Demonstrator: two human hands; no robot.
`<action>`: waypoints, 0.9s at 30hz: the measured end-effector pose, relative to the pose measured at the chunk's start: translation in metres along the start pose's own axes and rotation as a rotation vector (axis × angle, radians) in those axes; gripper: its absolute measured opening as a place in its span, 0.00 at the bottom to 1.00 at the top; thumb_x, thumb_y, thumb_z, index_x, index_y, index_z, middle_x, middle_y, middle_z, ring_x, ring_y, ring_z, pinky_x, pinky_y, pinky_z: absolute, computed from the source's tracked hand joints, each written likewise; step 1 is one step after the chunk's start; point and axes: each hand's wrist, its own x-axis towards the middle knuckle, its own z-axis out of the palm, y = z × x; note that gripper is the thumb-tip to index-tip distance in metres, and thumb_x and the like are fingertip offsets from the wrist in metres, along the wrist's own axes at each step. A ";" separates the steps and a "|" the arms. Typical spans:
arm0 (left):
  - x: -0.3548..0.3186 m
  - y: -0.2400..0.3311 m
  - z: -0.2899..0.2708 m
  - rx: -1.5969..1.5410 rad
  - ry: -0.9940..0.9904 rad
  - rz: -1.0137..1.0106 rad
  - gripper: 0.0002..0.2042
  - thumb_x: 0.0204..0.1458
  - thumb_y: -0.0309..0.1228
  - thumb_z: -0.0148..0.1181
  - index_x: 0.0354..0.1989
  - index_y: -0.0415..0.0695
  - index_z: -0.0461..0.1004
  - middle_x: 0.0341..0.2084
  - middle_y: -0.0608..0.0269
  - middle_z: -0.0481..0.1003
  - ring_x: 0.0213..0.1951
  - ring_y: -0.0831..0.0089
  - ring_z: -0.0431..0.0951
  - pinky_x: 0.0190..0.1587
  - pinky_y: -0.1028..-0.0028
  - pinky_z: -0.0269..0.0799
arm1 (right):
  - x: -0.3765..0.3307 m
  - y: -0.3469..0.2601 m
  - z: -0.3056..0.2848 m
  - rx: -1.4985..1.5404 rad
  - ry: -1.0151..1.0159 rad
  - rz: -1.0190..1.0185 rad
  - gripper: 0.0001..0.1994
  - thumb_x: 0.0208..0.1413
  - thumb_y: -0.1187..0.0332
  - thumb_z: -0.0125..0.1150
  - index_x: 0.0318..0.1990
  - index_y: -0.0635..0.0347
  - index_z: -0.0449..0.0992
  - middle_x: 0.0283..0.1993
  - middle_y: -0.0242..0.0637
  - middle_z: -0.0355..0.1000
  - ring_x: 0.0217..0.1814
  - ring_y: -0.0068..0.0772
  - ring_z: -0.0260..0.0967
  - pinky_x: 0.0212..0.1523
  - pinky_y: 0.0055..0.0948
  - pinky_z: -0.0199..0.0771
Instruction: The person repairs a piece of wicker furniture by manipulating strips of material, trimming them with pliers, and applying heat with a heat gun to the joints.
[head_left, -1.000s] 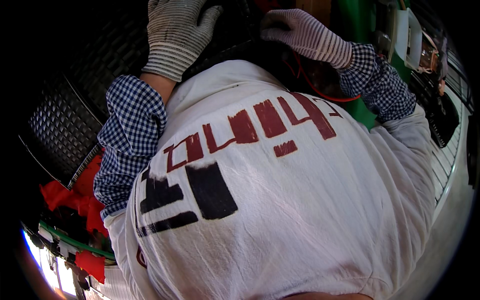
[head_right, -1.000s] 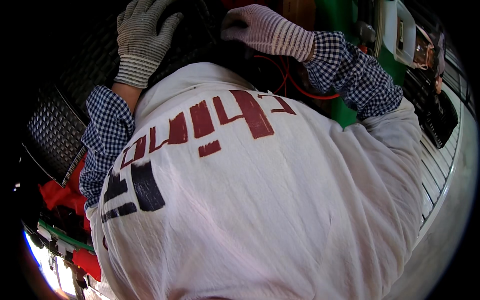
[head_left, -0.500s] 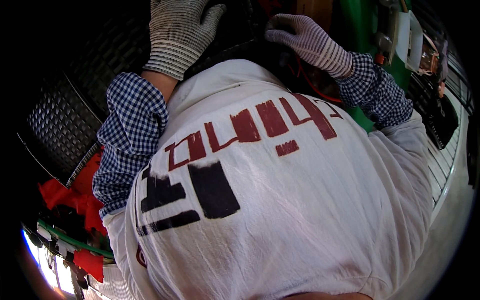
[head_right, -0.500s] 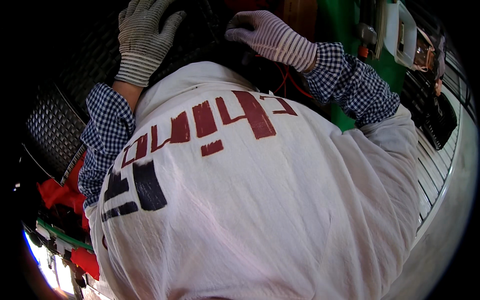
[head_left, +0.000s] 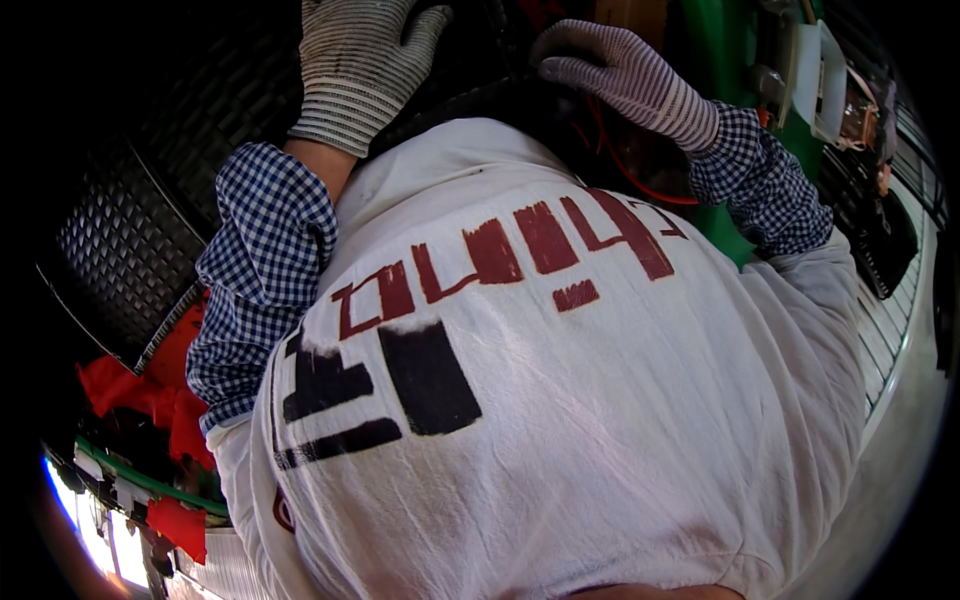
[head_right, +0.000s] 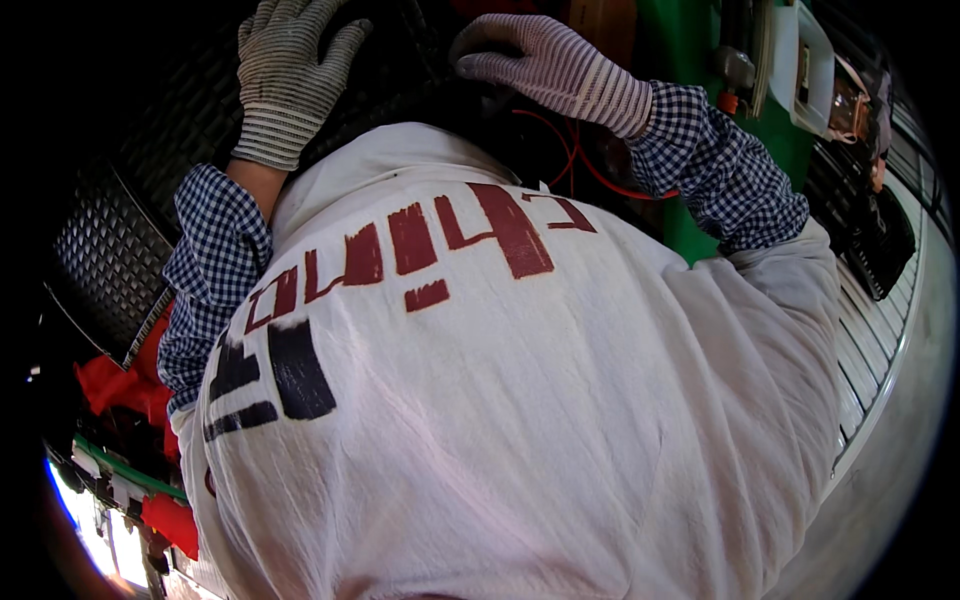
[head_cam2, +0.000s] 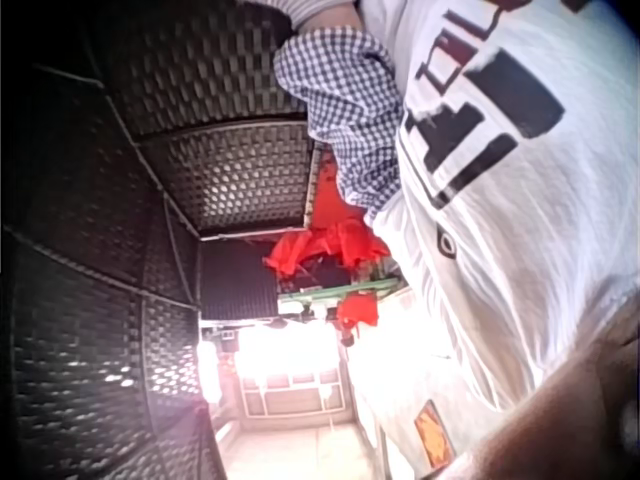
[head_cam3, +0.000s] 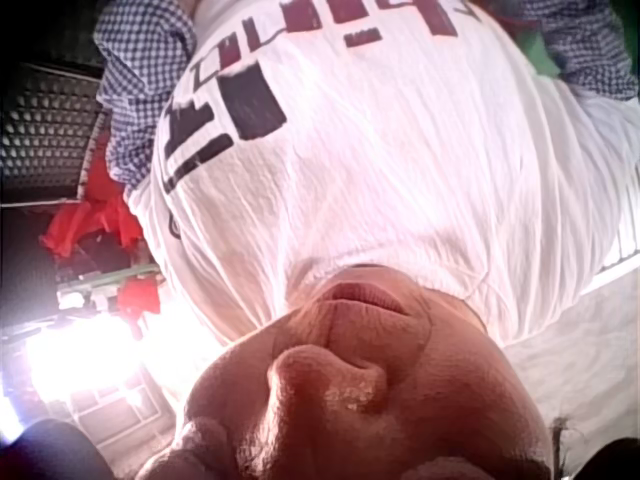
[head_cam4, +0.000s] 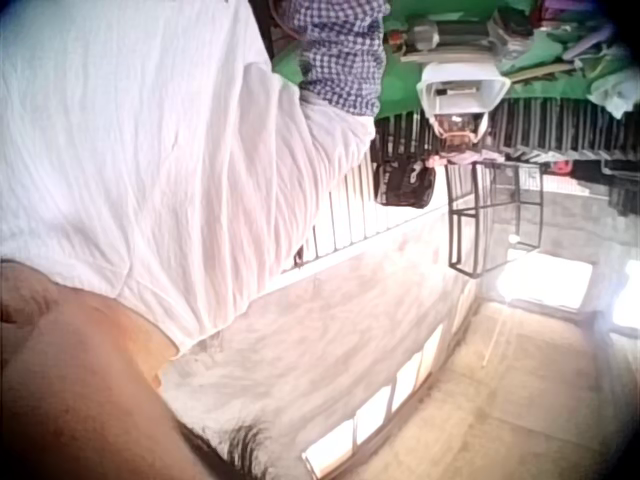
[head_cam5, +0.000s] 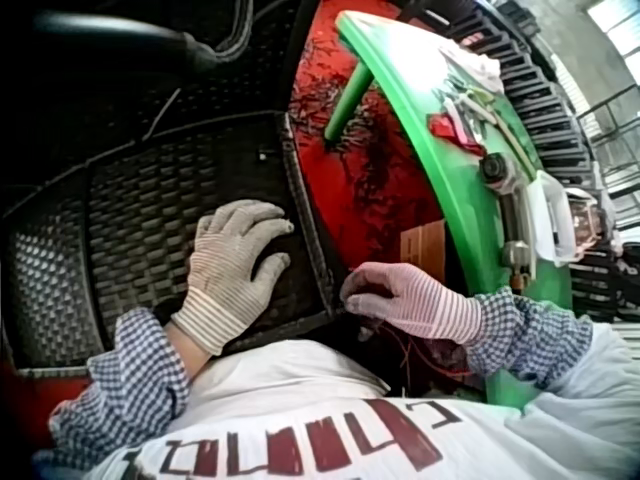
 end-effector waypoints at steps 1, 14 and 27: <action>0.000 0.000 0.000 0.000 0.001 0.000 0.16 0.47 0.30 0.68 0.46 0.45 0.79 0.51 0.60 0.76 0.59 0.59 0.72 0.60 0.60 0.63 | 0.000 0.002 0.000 0.035 0.036 0.022 0.14 0.66 0.64 0.61 0.54 0.61 0.77 0.51 0.40 0.79 0.56 0.37 0.77 0.64 0.36 0.75; 0.001 0.001 -0.001 -0.009 0.010 0.015 0.16 0.47 0.29 0.67 0.46 0.44 0.79 0.51 0.59 0.76 0.59 0.59 0.72 0.60 0.59 0.63 | 0.009 -0.005 -0.009 -0.121 -0.082 -0.101 0.10 0.65 0.68 0.61 0.50 0.63 0.77 0.45 0.42 0.80 0.50 0.38 0.79 0.59 0.34 0.79; 0.000 -0.003 0.002 -0.009 0.013 -0.014 0.15 0.47 0.30 0.68 0.45 0.45 0.80 0.50 0.60 0.77 0.57 0.60 0.73 0.59 0.60 0.64 | 0.010 -0.026 0.002 -0.142 -0.016 -0.054 0.10 0.64 0.70 0.61 0.50 0.62 0.78 0.46 0.43 0.81 0.51 0.39 0.80 0.59 0.35 0.80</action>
